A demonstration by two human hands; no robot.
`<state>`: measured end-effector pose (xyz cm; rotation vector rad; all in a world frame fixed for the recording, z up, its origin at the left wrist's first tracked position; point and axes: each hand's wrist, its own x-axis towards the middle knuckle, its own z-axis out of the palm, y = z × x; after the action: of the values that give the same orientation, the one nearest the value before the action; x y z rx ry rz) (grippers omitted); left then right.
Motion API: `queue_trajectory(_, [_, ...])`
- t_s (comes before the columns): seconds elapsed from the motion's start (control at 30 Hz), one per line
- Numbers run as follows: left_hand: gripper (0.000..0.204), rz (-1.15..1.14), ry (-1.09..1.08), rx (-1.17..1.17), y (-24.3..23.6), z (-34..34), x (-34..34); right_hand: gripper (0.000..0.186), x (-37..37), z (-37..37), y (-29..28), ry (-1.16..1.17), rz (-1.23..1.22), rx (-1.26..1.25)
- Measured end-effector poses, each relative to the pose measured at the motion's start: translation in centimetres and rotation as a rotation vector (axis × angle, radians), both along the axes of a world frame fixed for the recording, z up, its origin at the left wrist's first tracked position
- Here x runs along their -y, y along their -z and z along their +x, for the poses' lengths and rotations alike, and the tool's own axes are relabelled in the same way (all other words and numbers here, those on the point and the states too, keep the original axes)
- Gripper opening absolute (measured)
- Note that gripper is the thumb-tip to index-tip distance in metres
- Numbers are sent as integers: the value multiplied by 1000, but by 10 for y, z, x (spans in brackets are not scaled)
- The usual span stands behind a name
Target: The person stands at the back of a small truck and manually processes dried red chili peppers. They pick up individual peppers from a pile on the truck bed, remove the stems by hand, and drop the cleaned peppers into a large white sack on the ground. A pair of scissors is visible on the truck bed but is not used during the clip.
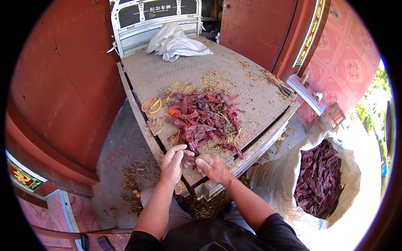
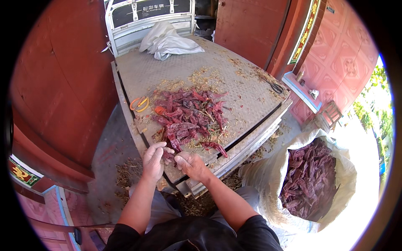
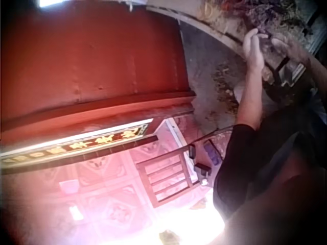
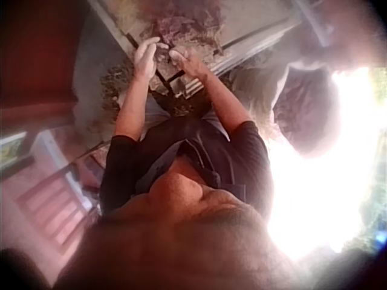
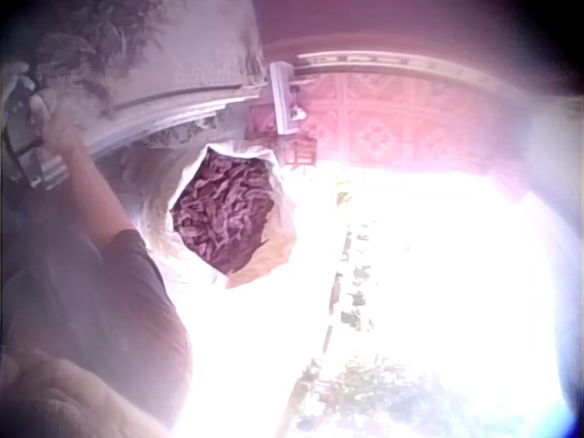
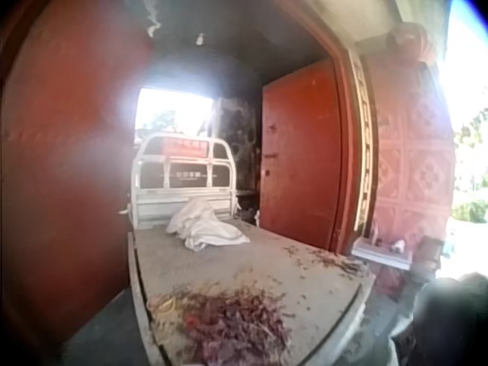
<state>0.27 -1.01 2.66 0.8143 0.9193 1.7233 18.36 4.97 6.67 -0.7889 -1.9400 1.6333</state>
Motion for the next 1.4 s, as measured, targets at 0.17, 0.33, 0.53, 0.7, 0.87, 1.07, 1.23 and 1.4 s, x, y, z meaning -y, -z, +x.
queue_trajectory(0.17, [28, 51, -14, 11, 4, -1, -1, 38, 2, -2, 2, 12, 30, -62])
queue_trajectory(0.33, [25, 67, -46, 73, 6, 0, -2, 36, 1, -2, 7, 16, 15, -14])
queue_trajectory(0.53, [25, 74, -45, 79, 6, -1, -3, 35, 1, -2, 7, 49, 35, -60])
queue_trajectory(0.7, [20, 89, -59, 68, 10, -2, -5, 34, 1, 1, 5, 62, 43, -61])
queue_trajectory(0.87, [18, 107, -101, 114, 10, 1, -7, 34, -1, 0, 11, 68, 65, -51])
queue_trajectory(1.07, [18, 112, -62, 98, 10, -1, -5, 34, 0, 2, 2, 58, 15, -72])
queue_trajectory(1.23, [21, 138, -17, -17, 9, -1, -3, 33, -7, 6, -8, 37, -132, -7])
queue_trajectory(1.4, [25, 103, -21, -64, 9, 0, -3, 28, -5, 4, -9, 48, -84, 9])
